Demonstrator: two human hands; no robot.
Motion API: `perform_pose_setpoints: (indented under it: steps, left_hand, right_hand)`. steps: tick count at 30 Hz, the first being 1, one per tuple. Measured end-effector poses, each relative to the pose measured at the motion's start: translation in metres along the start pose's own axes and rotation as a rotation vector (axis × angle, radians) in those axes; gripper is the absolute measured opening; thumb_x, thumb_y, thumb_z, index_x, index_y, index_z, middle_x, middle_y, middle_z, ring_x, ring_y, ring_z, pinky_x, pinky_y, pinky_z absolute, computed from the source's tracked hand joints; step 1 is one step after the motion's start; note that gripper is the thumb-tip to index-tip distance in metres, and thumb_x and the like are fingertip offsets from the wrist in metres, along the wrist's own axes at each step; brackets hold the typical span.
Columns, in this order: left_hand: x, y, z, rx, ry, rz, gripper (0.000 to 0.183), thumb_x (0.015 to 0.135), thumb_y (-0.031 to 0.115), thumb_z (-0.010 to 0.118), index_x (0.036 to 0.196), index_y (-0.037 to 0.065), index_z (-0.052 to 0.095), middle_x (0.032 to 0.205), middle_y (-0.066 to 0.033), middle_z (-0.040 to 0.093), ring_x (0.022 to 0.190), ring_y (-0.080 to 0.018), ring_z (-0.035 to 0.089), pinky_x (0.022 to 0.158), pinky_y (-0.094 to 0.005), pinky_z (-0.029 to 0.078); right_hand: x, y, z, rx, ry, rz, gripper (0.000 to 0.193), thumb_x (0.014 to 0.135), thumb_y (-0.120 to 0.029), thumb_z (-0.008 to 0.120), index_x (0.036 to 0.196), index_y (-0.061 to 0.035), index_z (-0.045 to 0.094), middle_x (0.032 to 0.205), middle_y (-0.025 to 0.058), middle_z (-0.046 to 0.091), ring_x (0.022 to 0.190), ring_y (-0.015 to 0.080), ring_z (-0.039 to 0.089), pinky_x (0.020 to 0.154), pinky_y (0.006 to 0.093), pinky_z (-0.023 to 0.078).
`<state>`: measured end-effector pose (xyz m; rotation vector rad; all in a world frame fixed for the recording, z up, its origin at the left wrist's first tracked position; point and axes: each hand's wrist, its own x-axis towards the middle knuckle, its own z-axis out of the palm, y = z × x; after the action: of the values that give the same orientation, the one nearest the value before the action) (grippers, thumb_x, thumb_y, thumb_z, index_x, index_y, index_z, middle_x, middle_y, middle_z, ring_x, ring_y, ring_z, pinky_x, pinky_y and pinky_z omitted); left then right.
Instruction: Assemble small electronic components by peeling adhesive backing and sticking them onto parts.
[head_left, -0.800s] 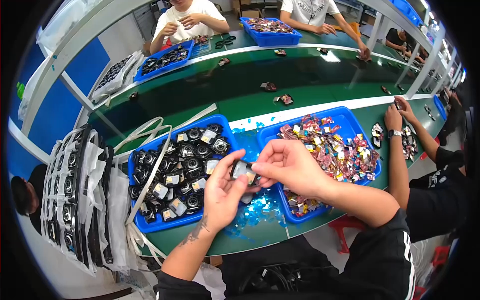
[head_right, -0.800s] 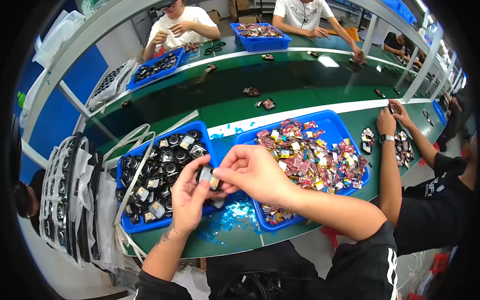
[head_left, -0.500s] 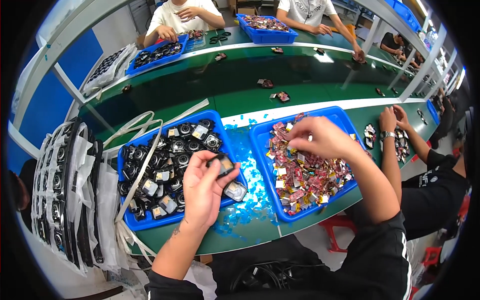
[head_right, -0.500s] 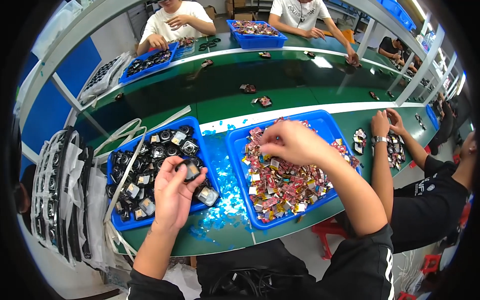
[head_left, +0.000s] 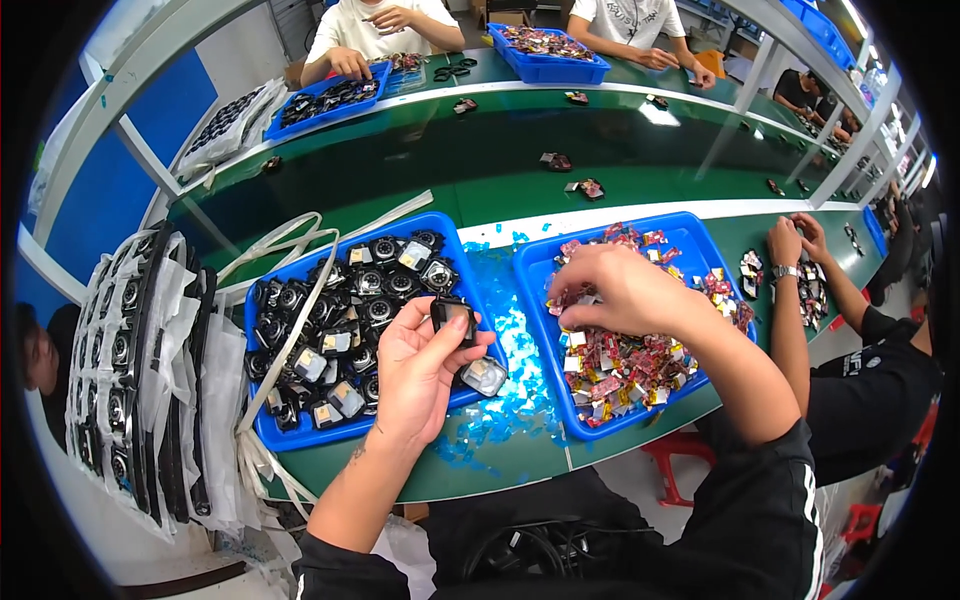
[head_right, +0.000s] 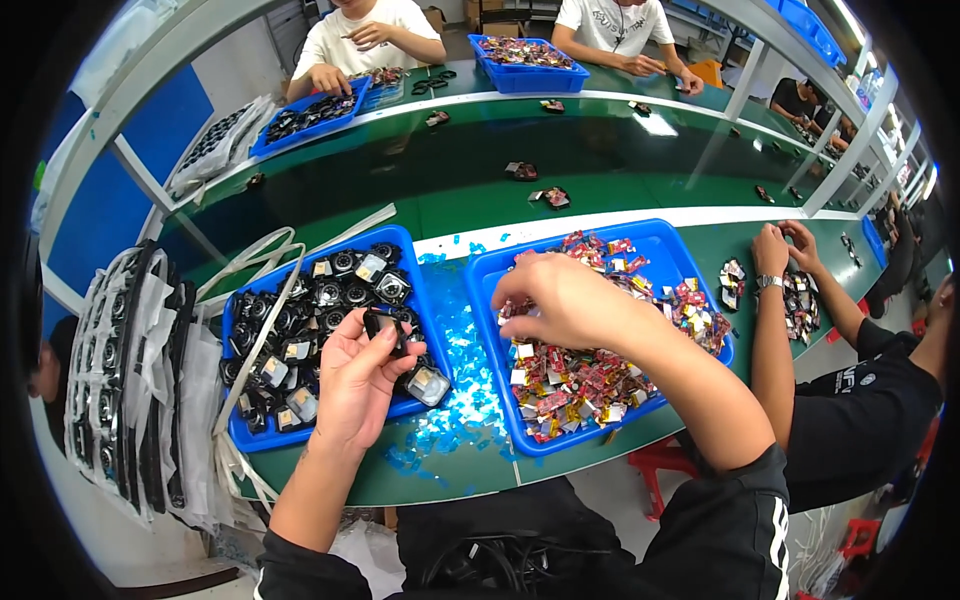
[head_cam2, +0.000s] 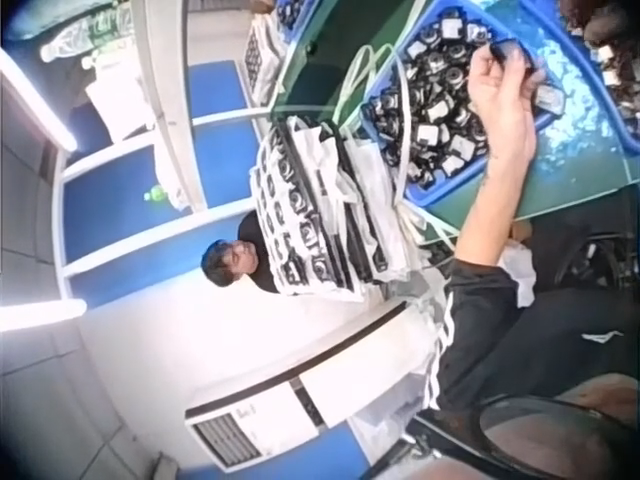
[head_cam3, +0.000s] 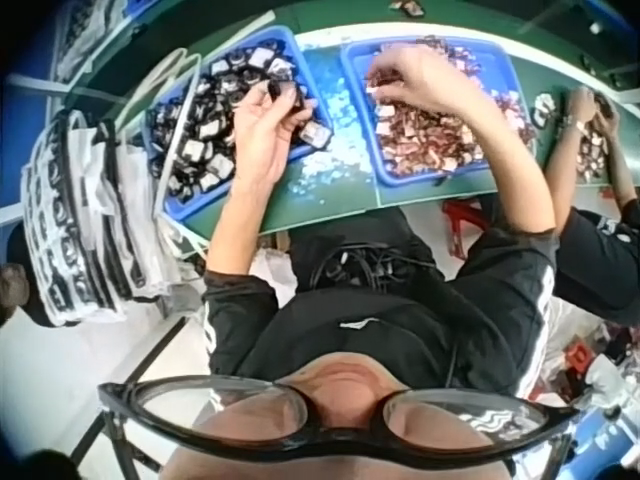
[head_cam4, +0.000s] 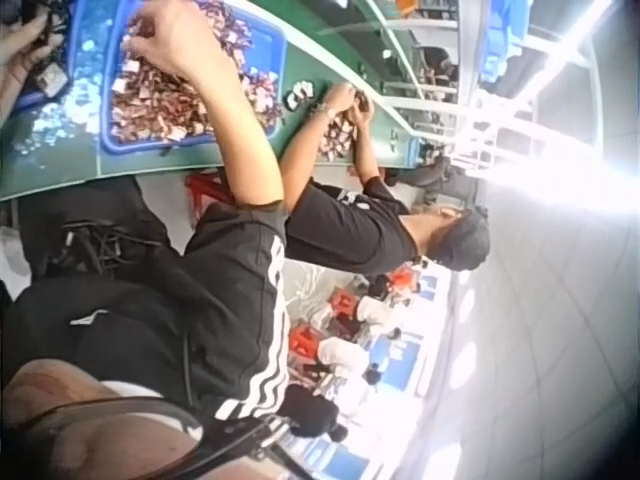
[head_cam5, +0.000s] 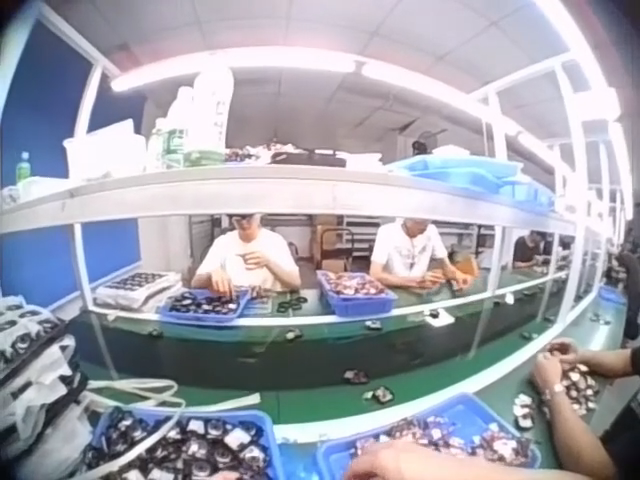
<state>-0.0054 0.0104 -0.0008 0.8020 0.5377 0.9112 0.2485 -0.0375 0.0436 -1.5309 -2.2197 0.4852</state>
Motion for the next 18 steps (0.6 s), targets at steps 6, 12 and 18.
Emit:
perform_pose_setpoints:
  steps: [6,12,18]
  left_hand:
    - [-0.002,0.002,0.003,0.074,-0.015,-0.008,0.028,0.095,0.005,0.057,0.121,0.003,0.046,0.1,-0.0144,0.065,0.083,-0.0227,0.07,0.072,-0.0284,0.06]
    - [-0.006,-0.001,0.0,0.566,-0.257,0.198,0.029,0.098,0.012,0.048,0.124,0.008,0.06,0.102,-0.0064,0.055,0.085,-0.0117,0.053,0.072,-0.0237,0.051]
    - [-0.013,0.004,0.008,0.814,-0.42,0.392,0.022,0.082,0.01,0.073,0.104,0.007,0.071,0.096,-0.004,0.059,0.093,-0.0103,0.05,0.065,-0.022,0.046]
  right_hand:
    - [0.002,-0.013,0.013,-0.158,-0.021,0.139,0.01,0.079,-0.012,0.069,0.085,-0.0036,0.068,0.084,0.015,0.067,0.085,0.0327,0.065,0.075,0.0431,0.051]
    - [-0.015,-0.061,-0.016,-0.043,0.256,0.012,0.01,0.079,-0.007,0.071,0.086,-0.0039,0.064,0.083,0.0111,0.064,0.079,0.0284,0.064,0.068,0.0381,0.051]
    - [-0.015,-0.078,-0.002,0.427,0.094,0.049,0.023,0.074,-0.003,0.08,0.088,-0.0014,0.062,0.08,0.0035,0.063,0.068,0.0094,0.061,0.061,0.0239,0.048]
